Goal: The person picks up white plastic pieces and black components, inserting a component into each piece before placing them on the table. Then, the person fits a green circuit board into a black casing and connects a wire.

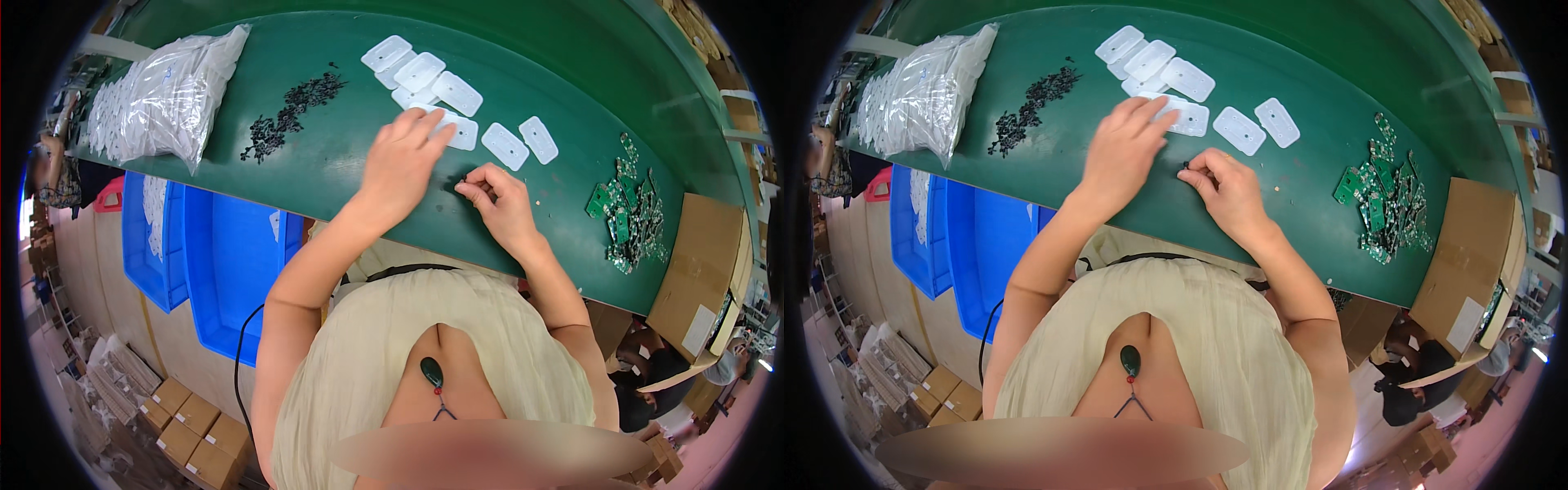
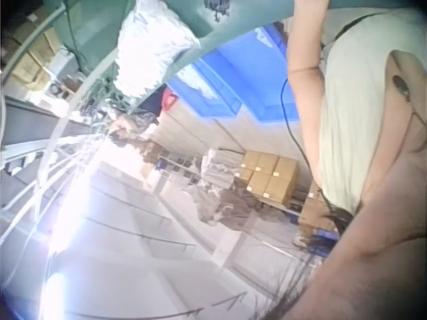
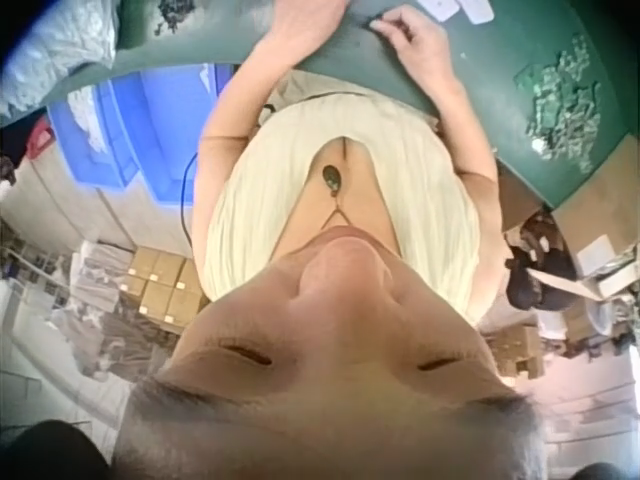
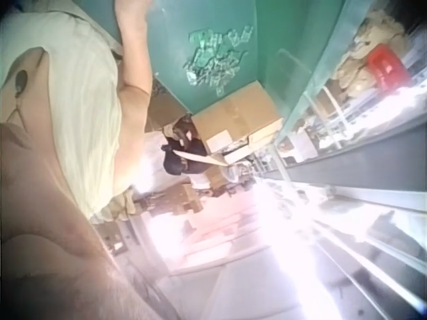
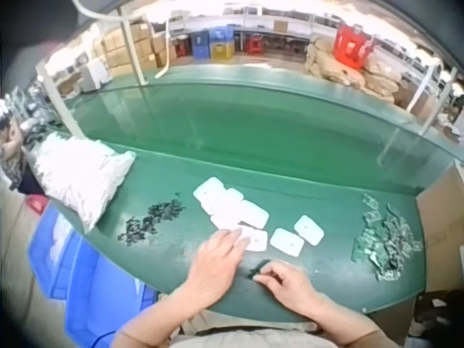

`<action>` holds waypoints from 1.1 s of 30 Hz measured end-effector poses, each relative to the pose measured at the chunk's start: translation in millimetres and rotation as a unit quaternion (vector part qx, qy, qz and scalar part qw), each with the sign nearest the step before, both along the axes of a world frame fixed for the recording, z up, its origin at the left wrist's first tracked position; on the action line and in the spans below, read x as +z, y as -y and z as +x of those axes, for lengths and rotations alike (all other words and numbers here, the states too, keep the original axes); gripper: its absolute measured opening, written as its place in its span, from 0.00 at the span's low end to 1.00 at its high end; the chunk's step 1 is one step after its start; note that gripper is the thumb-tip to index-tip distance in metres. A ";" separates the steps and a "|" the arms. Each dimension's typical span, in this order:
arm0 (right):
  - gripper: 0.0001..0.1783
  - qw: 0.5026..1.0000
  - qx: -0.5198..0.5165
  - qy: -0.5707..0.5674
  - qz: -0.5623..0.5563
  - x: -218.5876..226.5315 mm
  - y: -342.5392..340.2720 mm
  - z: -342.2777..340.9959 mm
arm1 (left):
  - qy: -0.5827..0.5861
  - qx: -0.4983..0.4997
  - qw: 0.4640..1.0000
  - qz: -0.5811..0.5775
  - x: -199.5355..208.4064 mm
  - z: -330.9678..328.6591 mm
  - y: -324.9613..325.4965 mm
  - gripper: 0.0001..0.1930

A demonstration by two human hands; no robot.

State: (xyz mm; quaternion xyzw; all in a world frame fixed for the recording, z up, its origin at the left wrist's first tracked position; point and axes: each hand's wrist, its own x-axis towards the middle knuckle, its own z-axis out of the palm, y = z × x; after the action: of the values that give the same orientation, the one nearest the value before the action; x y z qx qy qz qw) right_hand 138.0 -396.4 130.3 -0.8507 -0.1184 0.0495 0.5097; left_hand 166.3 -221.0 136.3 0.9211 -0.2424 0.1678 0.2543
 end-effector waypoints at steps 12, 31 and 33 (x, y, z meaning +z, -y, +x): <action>0.05 0.995 -0.025 -0.053 0.086 -1.4 22.5 -1.4 | -0.021 0.020 0.991 0.132 -8.2 29.4 28.1 0.22; 0.04 0.995 0.069 -0.054 0.038 23.9 -7.7 9.8 | -0.157 -0.030 0.974 -0.158 13.1 -33.5 -5.1 0.08; 0.03 0.979 0.034 -0.135 0.148 24.1 -11.9 9.6 | -0.173 -0.004 0.958 -0.229 9.7 -36.7 -5.8 0.08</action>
State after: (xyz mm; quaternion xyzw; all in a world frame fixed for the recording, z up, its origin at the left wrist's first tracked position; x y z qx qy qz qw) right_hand 147.5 -384.5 154.4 -0.7469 -0.0835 0.1630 0.6393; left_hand 129.6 -215.3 146.0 0.8522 -0.1538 0.0558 0.4970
